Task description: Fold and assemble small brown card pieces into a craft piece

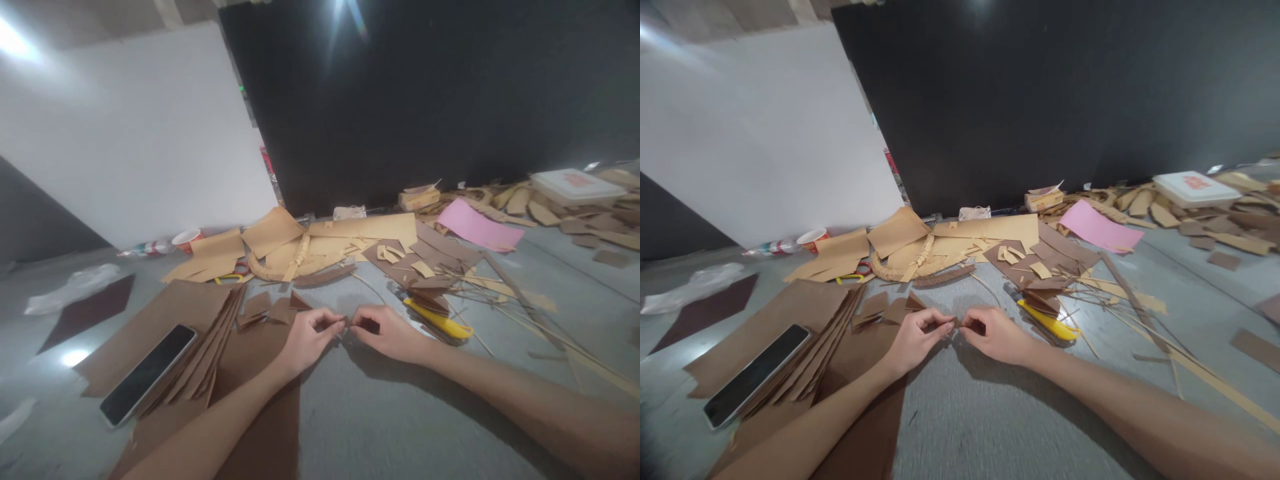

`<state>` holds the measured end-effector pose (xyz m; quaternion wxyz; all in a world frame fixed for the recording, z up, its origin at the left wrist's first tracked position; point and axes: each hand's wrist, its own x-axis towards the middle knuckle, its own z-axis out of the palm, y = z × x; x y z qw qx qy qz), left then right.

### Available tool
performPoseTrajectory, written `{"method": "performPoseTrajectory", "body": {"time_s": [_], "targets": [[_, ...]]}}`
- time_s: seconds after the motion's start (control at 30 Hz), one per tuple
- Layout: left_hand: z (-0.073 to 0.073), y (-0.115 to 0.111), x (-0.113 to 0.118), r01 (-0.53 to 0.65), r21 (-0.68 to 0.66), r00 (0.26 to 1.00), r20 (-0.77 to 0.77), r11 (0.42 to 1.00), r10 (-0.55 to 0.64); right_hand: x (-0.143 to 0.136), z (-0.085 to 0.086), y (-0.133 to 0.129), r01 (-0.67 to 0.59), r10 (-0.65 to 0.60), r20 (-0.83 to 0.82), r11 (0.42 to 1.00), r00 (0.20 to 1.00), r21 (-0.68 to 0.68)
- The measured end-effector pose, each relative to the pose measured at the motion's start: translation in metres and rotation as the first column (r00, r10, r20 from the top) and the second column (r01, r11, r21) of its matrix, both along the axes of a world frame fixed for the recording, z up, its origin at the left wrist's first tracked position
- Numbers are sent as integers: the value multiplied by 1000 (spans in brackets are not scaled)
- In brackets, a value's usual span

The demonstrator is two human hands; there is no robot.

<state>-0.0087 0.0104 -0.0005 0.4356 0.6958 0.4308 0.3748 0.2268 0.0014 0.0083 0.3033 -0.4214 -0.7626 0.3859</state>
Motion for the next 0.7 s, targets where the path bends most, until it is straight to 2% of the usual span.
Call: {"method": "performPoseTrajectory", "body": {"time_s": [0.13, 0.23, 0.37, 0.5, 0.7], "targets": [[3, -3, 1, 60, 45, 997, -50, 997, -58, 0, 8, -3, -60, 60, 15, 997, 998, 46], [6, -7, 1, 113, 67, 987, -120, 991, -104, 1, 7, -3, -72, 71, 19, 994, 997, 80], [9, -9, 2, 127, 127, 980, -169, 984, -105, 2, -3, 0, -72, 72, 5, 990, 997, 123], [11, -10, 4, 113, 119, 982, -165, 986, -93, 3, -11, 3, -76, 81, -29, 988, 996, 133], [13, -10, 5, 125, 156, 979, -178, 980, -97, 3, -8, 3, -56, 65, -59, 989, 996, 138]]}}
